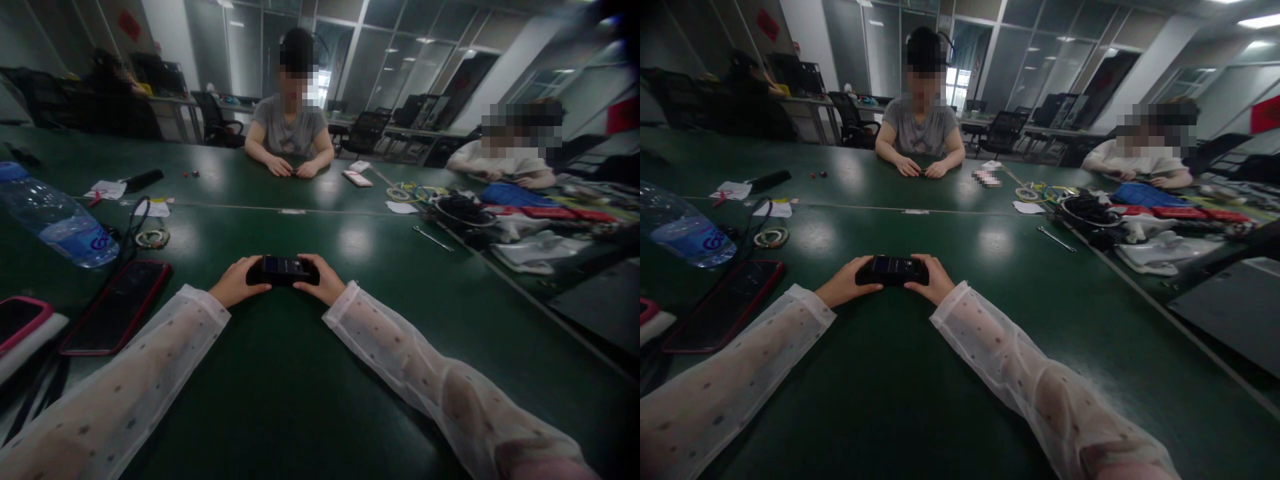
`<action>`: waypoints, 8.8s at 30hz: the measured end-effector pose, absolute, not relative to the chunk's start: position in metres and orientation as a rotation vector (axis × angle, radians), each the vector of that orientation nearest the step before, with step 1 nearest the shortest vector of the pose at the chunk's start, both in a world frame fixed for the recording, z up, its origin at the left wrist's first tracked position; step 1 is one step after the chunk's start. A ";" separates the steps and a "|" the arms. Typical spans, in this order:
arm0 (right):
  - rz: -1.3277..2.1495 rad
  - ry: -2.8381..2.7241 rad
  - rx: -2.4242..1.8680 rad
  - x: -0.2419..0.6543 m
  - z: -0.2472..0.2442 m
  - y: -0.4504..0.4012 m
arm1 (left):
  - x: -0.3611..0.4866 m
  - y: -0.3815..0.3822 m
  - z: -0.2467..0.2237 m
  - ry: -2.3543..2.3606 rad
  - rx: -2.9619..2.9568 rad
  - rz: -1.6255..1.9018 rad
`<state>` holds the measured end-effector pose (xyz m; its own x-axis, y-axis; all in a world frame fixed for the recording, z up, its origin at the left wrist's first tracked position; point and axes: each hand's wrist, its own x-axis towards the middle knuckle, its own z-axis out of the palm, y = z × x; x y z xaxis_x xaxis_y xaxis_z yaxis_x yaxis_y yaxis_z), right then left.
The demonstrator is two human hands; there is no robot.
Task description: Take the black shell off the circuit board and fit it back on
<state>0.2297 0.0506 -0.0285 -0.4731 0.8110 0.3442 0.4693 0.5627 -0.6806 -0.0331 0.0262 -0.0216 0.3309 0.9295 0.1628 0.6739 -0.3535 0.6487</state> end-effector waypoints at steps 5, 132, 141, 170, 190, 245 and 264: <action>0.667 -2.145 -1.042 0.231 -0.030 0.052 | -0.034 0.026 -0.020 1.417 2.115 0.708; 0.447 -2.071 -0.902 0.227 -0.014 0.040 | -0.034 0.029 -0.029 1.373 2.047 0.861; 0.460 -2.062 -0.935 0.228 -0.013 0.039 | -0.034 0.028 -0.026 1.374 2.040 0.863; 0.692 -2.100 -0.951 0.229 -0.028 0.052 | -0.033 0.025 -0.022 1.356 2.057 0.849; 0.712 -2.115 -0.965 0.230 -0.029 0.053 | -0.032 0.025 -0.022 1.357 2.086 0.861; 0.521 -1.963 -0.905 0.227 -0.020 0.046 | -0.033 0.029 -0.028 1.405 2.081 0.843; 0.403 -1.581 -1.372 0.241 -0.042 0.067 | -0.033 0.024 -0.021 1.373 2.046 0.818</action>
<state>0.2412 0.0672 -0.0416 0.1022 0.8914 0.4416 0.5712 0.3108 -0.7597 -0.0326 0.0245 -0.0206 0.2969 0.9367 0.1857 0.6098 -0.3357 0.7180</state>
